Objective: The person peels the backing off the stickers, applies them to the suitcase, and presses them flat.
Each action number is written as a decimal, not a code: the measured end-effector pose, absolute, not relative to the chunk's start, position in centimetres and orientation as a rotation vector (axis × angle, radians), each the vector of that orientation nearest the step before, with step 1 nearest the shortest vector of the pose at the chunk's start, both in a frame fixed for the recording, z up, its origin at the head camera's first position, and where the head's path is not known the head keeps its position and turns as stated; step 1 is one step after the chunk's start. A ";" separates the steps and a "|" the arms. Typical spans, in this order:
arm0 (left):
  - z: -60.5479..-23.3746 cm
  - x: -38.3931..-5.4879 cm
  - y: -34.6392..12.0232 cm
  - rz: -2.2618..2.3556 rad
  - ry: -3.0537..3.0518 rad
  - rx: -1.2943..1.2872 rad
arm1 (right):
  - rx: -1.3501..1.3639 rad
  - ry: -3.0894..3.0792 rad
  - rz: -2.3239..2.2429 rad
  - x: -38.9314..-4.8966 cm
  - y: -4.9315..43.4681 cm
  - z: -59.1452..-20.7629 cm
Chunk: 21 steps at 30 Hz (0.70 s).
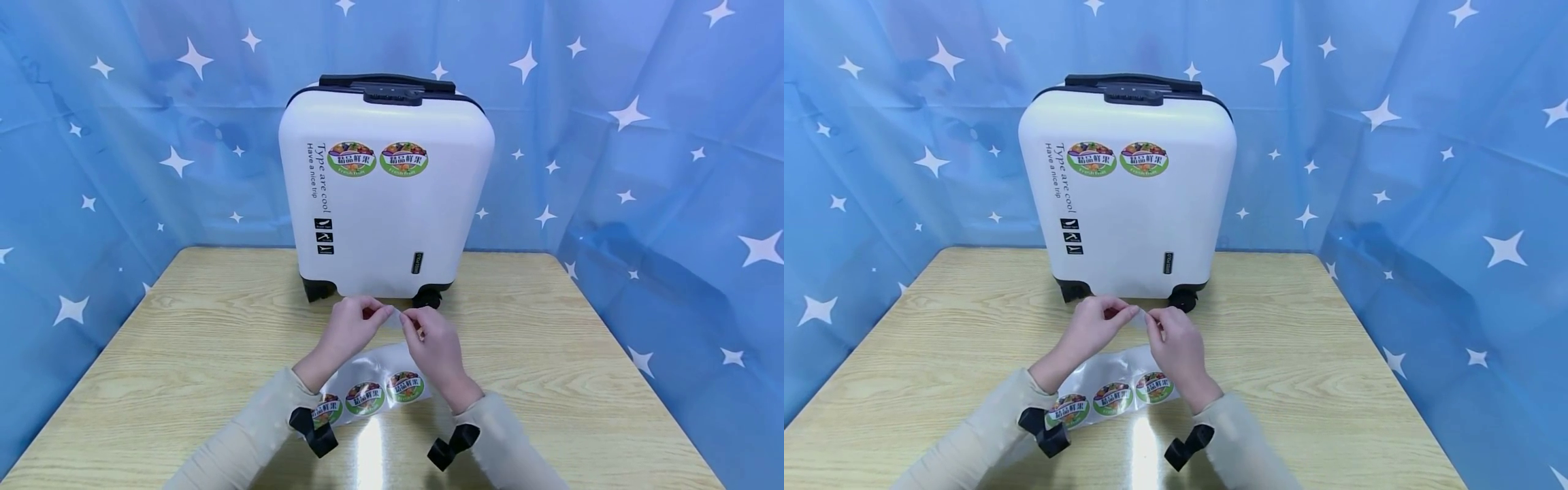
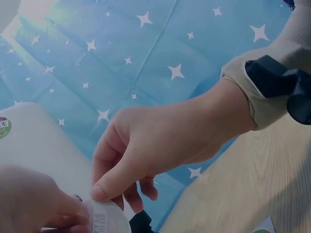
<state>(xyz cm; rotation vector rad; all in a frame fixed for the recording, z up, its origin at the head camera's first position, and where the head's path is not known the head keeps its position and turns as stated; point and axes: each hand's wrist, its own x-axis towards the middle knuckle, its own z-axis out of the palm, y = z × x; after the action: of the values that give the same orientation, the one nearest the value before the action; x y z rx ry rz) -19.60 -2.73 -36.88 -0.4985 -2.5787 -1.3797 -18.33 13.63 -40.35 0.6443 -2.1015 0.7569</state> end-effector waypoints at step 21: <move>-36.4 -19.8 -3.7 -1.559 -2.474 -0.519 | 0.797 -1.892 0.366 -18.4 11.9 -40.2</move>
<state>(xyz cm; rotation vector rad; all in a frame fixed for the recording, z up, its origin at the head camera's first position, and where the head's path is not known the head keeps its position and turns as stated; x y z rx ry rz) -19.82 -3.73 -36.40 -0.5186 -2.4743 -1.5587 -18.42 11.89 -40.23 0.7970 -1.8918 0.3657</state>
